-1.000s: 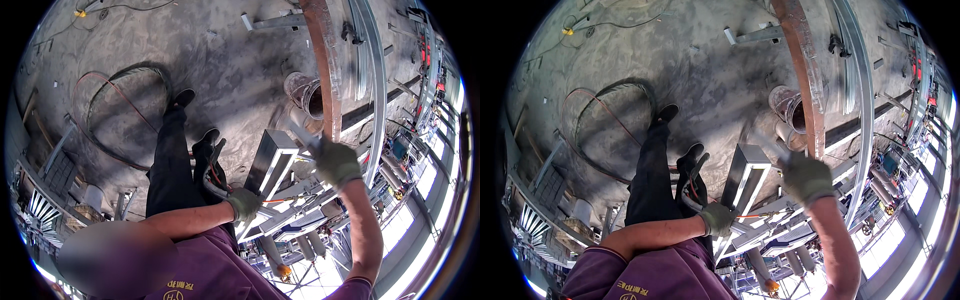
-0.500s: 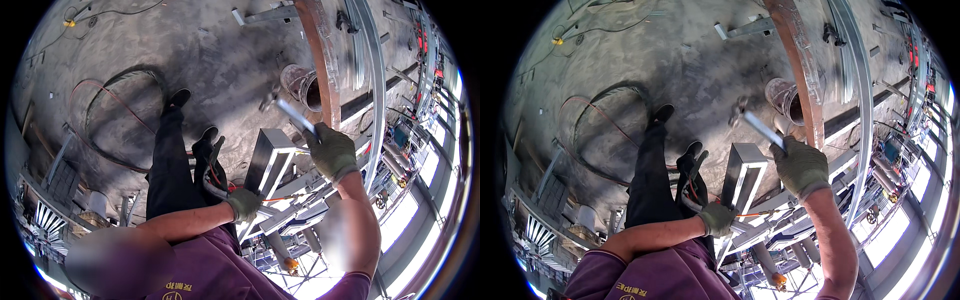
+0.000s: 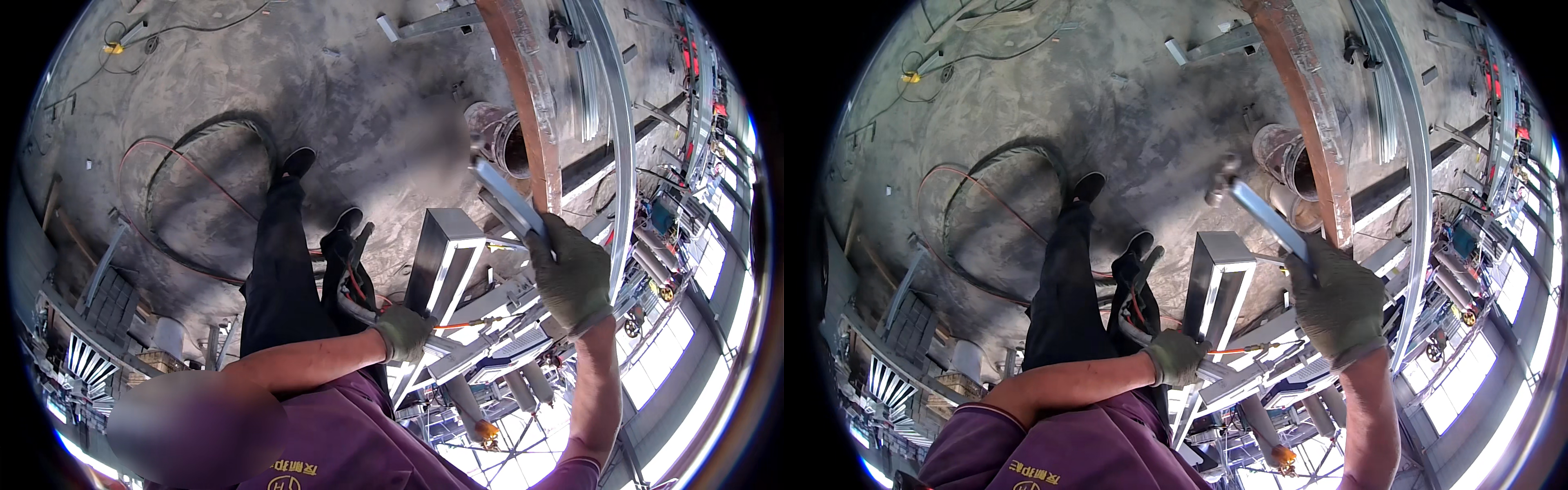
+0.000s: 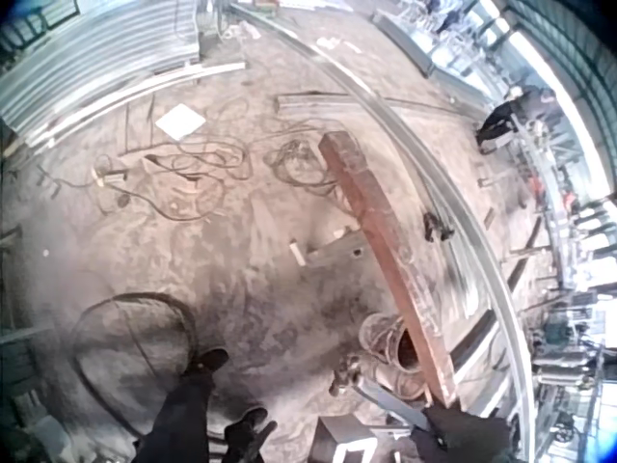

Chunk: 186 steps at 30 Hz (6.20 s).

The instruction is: The person welds metal frame components using a handheld welding torch, joining rectangular metal pieces into a larger frame structure. The person repositions the frame multiple times to access different joints and continues welding along seams.

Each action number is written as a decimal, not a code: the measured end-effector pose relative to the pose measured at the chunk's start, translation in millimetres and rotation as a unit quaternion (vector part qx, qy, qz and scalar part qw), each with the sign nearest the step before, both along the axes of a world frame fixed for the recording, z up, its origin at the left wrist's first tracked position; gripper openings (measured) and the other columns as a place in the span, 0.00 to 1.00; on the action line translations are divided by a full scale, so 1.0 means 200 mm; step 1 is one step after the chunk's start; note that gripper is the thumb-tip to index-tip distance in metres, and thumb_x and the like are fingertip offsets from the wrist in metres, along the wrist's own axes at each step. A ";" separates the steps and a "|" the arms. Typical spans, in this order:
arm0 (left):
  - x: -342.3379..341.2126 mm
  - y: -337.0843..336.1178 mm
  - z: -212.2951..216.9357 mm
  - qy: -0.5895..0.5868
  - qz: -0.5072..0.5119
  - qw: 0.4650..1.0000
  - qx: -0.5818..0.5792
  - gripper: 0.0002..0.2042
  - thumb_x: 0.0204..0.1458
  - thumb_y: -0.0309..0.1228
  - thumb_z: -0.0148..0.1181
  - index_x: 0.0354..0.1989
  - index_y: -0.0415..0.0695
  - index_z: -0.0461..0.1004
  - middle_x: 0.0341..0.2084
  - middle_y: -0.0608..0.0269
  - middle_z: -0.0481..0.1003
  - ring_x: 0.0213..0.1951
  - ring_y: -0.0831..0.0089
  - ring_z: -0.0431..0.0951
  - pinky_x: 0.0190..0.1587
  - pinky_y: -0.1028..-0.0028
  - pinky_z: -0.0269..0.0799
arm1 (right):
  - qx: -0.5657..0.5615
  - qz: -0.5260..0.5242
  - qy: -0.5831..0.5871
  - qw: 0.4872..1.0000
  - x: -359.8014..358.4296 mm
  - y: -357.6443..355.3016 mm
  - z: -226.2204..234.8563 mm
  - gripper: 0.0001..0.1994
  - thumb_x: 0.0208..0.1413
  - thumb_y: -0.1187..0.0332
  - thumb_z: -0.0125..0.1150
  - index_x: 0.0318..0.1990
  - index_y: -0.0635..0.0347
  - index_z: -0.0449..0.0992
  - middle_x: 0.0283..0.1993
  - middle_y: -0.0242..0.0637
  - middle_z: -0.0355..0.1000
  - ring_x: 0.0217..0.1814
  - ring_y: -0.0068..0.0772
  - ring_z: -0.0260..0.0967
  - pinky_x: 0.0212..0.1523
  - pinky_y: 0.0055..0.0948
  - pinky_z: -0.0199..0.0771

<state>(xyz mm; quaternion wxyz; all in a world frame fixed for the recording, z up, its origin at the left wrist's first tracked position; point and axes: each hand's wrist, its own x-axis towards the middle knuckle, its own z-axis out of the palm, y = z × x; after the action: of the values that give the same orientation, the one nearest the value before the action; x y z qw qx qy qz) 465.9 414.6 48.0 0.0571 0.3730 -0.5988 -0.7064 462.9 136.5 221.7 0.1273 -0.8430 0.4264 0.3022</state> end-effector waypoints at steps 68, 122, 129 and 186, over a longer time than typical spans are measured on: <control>0.01 -0.11 0.14 -0.128 -0.147 0.981 -0.014 0.34 0.60 0.42 0.67 0.76 0.51 0.70 0.47 0.47 0.85 0.52 0.50 0.85 0.60 0.49 0.76 | 0.059 -0.217 -0.282 0.933 -0.91 -0.32 -0.12 0.10 0.76 0.65 0.62 0.54 0.61 0.82 0.31 0.48 0.82 0.27 0.47 0.82 0.28 0.42 0.80; -0.01 -0.03 0.08 -0.121 -0.119 0.985 -0.030 0.35 0.60 0.49 0.67 0.76 0.52 0.71 0.45 0.50 0.86 0.47 0.50 0.88 0.51 0.50 0.81 | 0.284 -0.122 0.053 0.950 -0.73 -0.34 0.00 0.15 0.74 0.54 0.59 0.50 0.55 0.83 0.33 0.46 0.82 0.39 0.52 0.85 0.49 0.53 0.81; 0.00 -0.03 0.05 -0.105 -0.066 0.990 -0.069 0.31 0.61 0.55 0.64 0.68 0.51 0.80 0.36 0.53 0.88 0.38 0.51 0.89 0.41 0.48 0.83 | 0.104 -0.369 -0.115 0.916 -1.07 -0.09 0.12 0.13 0.72 0.57 0.66 0.48 0.57 0.84 0.31 0.46 0.80 0.34 0.46 0.82 0.40 0.47 0.78; 0.23 -0.64 0.53 0.042 -0.437 0.898 -0.007 0.40 0.59 0.32 0.72 0.78 0.41 0.60 0.65 0.44 0.75 0.63 0.49 0.81 0.65 0.57 0.78 | -0.347 -0.802 -0.413 0.258 0.13 1.48 -0.23 0.36 0.78 0.44 0.59 0.76 0.68 0.67 0.57 0.37 0.76 0.55 0.27 0.75 0.57 0.33 0.79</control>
<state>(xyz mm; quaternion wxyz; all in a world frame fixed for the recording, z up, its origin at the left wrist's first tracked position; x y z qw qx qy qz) 511.7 286.1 153.0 -0.2300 0.0431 -0.7035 -0.6710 488.7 432.5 175.1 0.1585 -0.0448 0.8383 -0.5198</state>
